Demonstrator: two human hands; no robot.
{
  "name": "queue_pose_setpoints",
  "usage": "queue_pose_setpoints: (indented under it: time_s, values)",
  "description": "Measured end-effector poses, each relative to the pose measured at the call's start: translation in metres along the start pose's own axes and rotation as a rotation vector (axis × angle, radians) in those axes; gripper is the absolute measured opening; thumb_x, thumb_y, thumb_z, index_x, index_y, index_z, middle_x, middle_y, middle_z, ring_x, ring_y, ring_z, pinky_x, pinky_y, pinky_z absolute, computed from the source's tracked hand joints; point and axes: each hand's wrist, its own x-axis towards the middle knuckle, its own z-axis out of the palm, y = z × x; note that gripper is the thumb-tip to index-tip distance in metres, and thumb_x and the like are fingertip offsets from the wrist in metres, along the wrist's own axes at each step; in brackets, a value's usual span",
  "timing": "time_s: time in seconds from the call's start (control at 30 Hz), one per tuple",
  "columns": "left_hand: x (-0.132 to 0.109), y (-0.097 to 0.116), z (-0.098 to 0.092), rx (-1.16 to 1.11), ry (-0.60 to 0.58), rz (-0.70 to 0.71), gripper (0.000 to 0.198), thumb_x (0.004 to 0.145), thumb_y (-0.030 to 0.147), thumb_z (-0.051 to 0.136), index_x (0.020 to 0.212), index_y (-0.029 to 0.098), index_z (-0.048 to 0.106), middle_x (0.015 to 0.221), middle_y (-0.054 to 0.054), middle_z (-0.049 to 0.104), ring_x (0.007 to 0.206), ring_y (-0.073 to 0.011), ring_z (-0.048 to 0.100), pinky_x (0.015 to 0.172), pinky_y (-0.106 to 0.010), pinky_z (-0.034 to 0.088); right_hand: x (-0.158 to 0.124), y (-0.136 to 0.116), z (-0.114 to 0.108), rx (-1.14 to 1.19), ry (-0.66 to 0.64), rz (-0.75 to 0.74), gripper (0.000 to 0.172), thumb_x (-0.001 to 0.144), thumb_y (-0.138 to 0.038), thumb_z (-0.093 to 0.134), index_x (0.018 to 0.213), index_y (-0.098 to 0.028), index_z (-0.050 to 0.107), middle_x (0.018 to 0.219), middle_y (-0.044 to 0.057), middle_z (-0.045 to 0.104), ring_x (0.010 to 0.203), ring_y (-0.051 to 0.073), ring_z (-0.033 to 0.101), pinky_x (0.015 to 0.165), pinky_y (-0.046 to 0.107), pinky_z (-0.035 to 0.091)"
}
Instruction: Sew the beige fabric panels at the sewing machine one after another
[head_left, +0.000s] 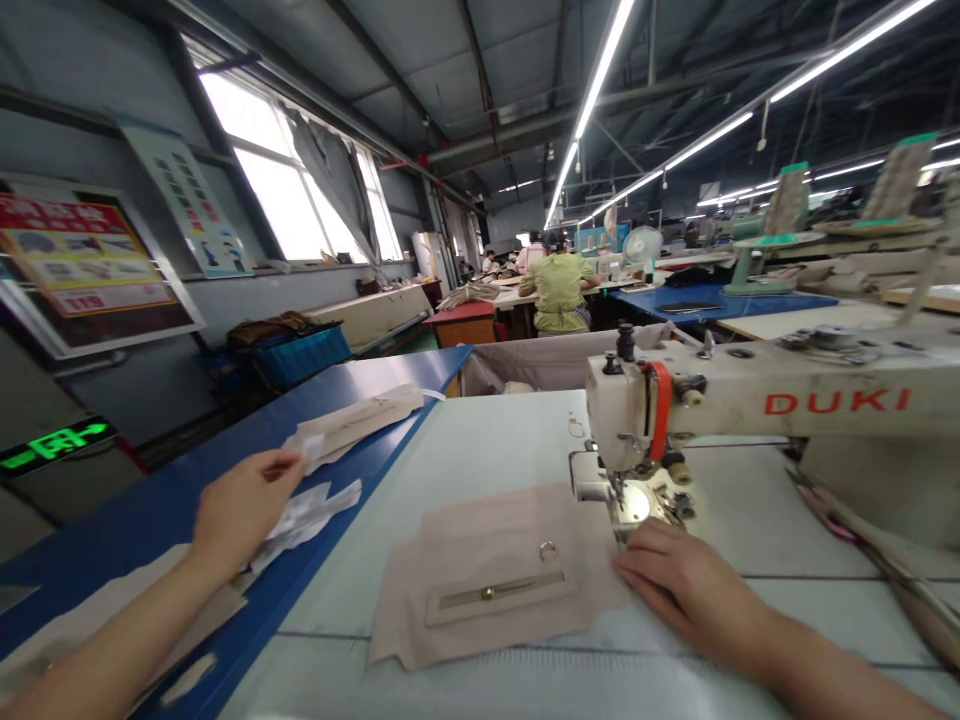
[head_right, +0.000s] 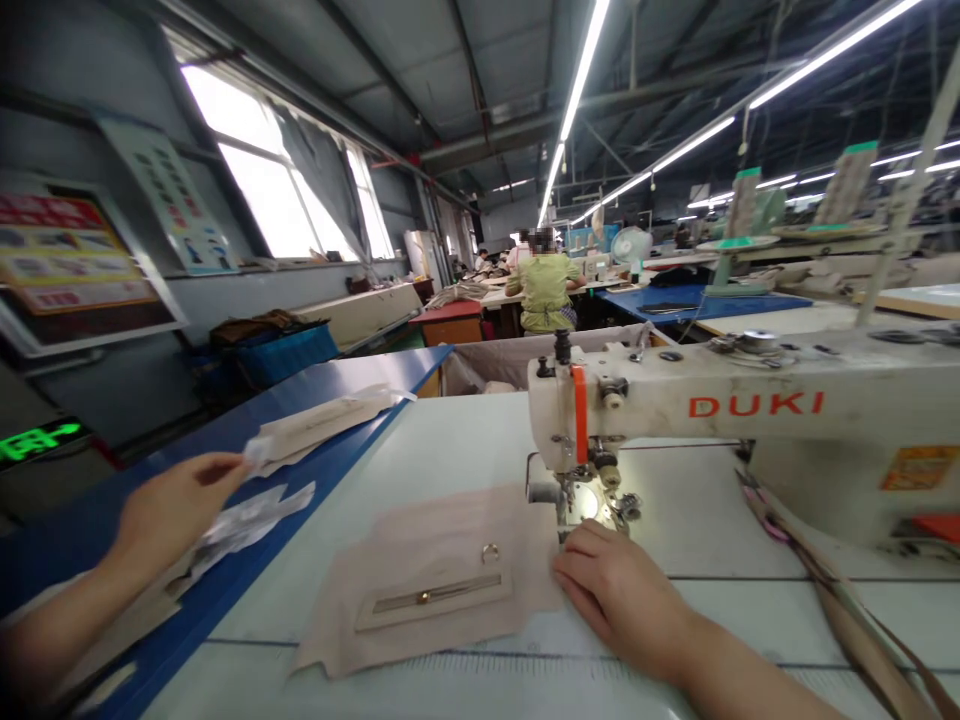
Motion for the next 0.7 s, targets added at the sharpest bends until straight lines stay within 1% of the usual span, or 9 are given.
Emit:
queue_pose_setpoints:
  time_s: [0.07,0.13,0.17,0.23,0.3,0.37,0.47,0.57,0.7]
  values:
    - [-0.006,0.019,0.0,0.023,0.101,0.059,0.032,0.085,0.048,0.037,0.088,0.023,0.057,0.107,-0.007,0.07,0.111,-0.0373,0.061,0.096,-0.05,0.047,0.001,-0.001,-0.002,-0.015,0.002,-0.02,0.032,0.103,-0.022,0.038,0.086,-0.018,0.065,0.08,0.006,0.061,0.079,0.019,0.055,0.071,0.029,0.042]
    - [-0.017,0.044,0.008,0.031,0.155,0.227,0.029,0.084,0.047,0.038,0.086,0.024,0.055,0.108,-0.002,0.069,0.113,-0.032,0.059,0.103,-0.046,0.044,0.001,-0.002,-0.005,-0.024,0.0,-0.04,0.032,0.102,-0.021,0.038,0.084,-0.018,0.065,0.078,0.006,0.06,0.078,0.018,0.053,0.071,0.029,0.041]
    - [-0.025,0.058,0.015,0.021,0.147,0.332,0.026,0.084,0.045,0.039,0.083,0.024,0.055,0.106,-0.002,0.069,0.111,-0.0301,0.06,0.105,-0.043,0.043,0.002,-0.002,-0.007,-0.025,-0.004,-0.047,0.032,0.102,-0.021,0.039,0.084,-0.018,0.065,0.077,0.006,0.059,0.077,0.018,0.052,0.07,0.029,0.041]
    - [-0.046,0.089,0.034,-0.033,0.057,0.512,0.02,0.083,0.039,0.041,0.079,0.025,0.055,0.101,-0.005,0.071,0.105,-0.0279,0.062,0.102,-0.039,0.044,0.001,-0.003,-0.009,-0.023,-0.018,-0.056,0.029,0.1,-0.019,0.041,0.084,-0.018,0.065,0.076,0.006,0.059,0.076,0.019,0.052,0.07,0.029,0.04]
    - [-0.073,0.124,0.058,-0.088,-0.069,0.632,0.019,0.086,0.032,0.041,0.082,0.024,0.058,0.096,-0.007,0.07,0.097,-0.0263,0.064,0.095,-0.037,0.048,0.001,-0.003,-0.01,-0.018,-0.03,-0.059,0.027,0.098,-0.018,0.043,0.086,-0.018,0.066,0.077,0.006,0.06,0.076,0.019,0.052,0.07,0.03,0.04]
    - [-0.1,0.157,0.081,-0.124,-0.183,0.745,0.022,0.09,0.022,0.038,0.081,0.024,0.058,0.087,-0.007,0.068,0.087,-0.0242,0.064,0.085,-0.036,0.051,0.0,-0.003,-0.011,-0.016,-0.031,-0.06,0.025,0.097,-0.017,0.044,0.088,-0.018,0.068,0.078,0.006,0.061,0.077,0.019,0.052,0.07,0.03,0.04]
    - [-0.132,0.199,0.108,-0.109,-0.273,0.91,0.025,0.09,0.009,0.039,0.081,0.022,0.058,0.083,-0.006,0.064,0.084,-0.0229,0.062,0.081,-0.035,0.052,0.0,-0.002,-0.011,-0.027,-0.023,-0.061,0.023,0.095,-0.016,0.046,0.089,-0.018,0.068,0.078,0.006,0.062,0.077,0.019,0.052,0.07,0.03,0.041]
    - [-0.146,0.221,0.121,-0.049,-0.328,0.965,0.026,0.085,0.001,0.042,0.083,0.021,0.06,0.084,-0.006,0.065,0.083,-0.023,0.062,0.076,-0.034,0.052,0.001,0.0,-0.01,-0.041,-0.031,-0.056,0.021,0.094,-0.015,0.047,0.089,-0.018,0.068,0.079,0.005,0.062,0.077,0.019,0.052,0.071,0.03,0.041]
    - [-0.144,0.225,0.121,-0.038,-0.373,0.967,0.03,0.087,0.0,0.042,0.089,0.019,0.064,0.089,-0.005,0.066,0.087,-0.0217,0.062,0.078,-0.033,0.051,0.001,0.002,-0.009,-0.056,-0.047,-0.037,0.019,0.094,-0.015,0.049,0.089,-0.017,0.067,0.08,0.005,0.061,0.079,0.019,0.052,0.072,0.03,0.042]
